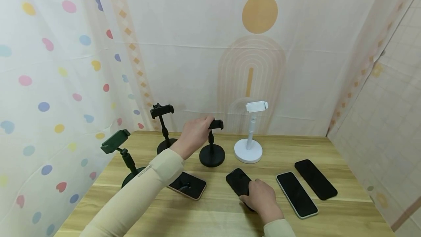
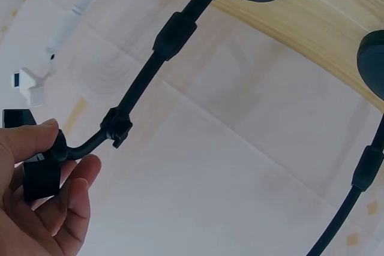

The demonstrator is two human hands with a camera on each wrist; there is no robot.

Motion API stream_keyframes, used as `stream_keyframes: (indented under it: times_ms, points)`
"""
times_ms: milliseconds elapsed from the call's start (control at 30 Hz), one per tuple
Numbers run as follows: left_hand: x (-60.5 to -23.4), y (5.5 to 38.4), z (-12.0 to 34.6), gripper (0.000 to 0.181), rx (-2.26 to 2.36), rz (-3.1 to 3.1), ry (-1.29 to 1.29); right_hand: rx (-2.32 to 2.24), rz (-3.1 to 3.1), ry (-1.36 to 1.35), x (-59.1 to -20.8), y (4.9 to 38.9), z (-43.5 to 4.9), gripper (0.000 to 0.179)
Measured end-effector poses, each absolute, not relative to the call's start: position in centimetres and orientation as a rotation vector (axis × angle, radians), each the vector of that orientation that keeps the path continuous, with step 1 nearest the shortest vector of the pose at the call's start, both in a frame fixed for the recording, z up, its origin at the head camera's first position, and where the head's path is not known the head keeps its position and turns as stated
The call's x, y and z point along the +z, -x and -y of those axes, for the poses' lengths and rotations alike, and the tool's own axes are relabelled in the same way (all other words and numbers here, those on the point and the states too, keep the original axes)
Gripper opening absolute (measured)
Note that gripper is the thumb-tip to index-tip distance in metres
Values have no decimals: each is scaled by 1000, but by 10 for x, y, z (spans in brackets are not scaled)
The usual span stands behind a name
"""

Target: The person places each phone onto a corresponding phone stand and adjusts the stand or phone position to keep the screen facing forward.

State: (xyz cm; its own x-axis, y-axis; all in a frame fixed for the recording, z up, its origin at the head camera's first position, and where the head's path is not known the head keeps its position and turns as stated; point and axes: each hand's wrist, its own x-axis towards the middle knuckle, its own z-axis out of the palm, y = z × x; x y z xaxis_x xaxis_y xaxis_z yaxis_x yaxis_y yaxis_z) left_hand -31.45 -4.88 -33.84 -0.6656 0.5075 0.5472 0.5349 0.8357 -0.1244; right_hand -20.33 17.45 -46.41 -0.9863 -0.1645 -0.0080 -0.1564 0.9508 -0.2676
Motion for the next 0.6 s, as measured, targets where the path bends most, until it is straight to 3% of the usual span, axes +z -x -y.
stream_keyframes:
  times_ms: [267, 467, 600]
  points:
    - [-340, 309, 48, 7, -4, 2413, 751, -412, -3070, 238, -462, 204, -175, 52]
    - [-339, 313, 44, 25, -14, 2477, 735, -413, -3067, 234, -463, 203, -175, 52]
    - [-338, 315, 44, 24, 9, 2509, 748, -409, -3061, 233, -463, 204, -175, 53]
